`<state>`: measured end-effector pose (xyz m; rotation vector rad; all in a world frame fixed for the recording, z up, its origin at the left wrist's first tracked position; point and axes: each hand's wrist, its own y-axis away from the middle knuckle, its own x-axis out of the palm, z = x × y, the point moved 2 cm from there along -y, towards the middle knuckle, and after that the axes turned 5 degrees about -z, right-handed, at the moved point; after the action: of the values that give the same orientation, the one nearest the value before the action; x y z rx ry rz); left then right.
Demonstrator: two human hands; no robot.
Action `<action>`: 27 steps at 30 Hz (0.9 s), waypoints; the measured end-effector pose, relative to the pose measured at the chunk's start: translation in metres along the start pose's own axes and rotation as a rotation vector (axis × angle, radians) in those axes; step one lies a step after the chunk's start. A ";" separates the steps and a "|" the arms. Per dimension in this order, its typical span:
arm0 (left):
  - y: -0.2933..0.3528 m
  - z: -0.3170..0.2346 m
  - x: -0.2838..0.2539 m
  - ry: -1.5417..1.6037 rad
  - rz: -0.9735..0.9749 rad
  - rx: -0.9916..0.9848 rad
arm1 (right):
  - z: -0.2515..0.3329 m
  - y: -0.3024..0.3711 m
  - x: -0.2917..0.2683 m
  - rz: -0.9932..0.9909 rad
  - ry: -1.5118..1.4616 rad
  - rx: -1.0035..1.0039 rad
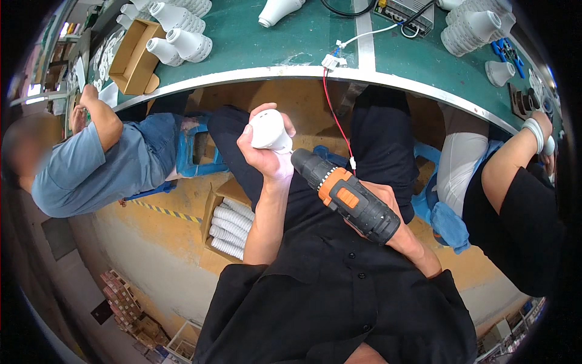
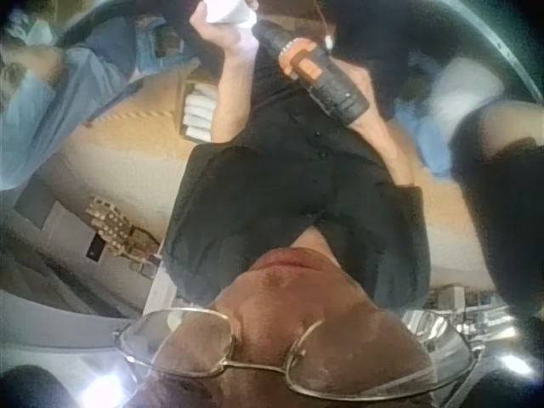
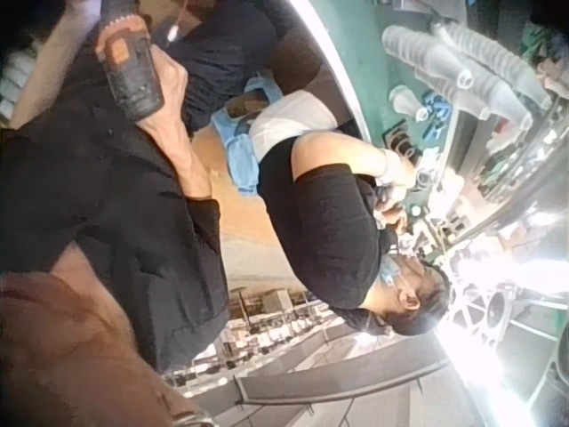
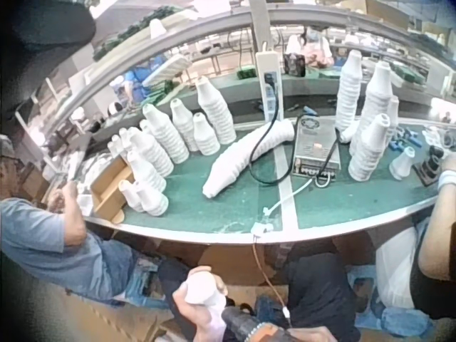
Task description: Assembling LED light bulbs on a factory production line using a power drill.
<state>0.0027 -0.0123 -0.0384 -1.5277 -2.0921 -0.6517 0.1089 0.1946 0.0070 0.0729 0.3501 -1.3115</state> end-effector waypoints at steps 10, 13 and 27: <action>-0.013 0.007 -0.020 0.163 -0.030 -0.155 | -0.002 0.005 -0.007 0.021 0.023 0.033; -0.012 0.007 -0.019 0.176 -0.045 -0.172 | -0.009 0.009 -0.007 0.072 0.075 0.024; -0.006 0.007 -0.012 0.127 0.044 -0.117 | -0.006 0.008 -0.004 0.059 0.063 0.010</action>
<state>-0.0007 -0.0183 -0.0520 -1.5470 -1.9509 -0.8454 0.1141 0.2023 0.0011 0.1318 0.3924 -1.2541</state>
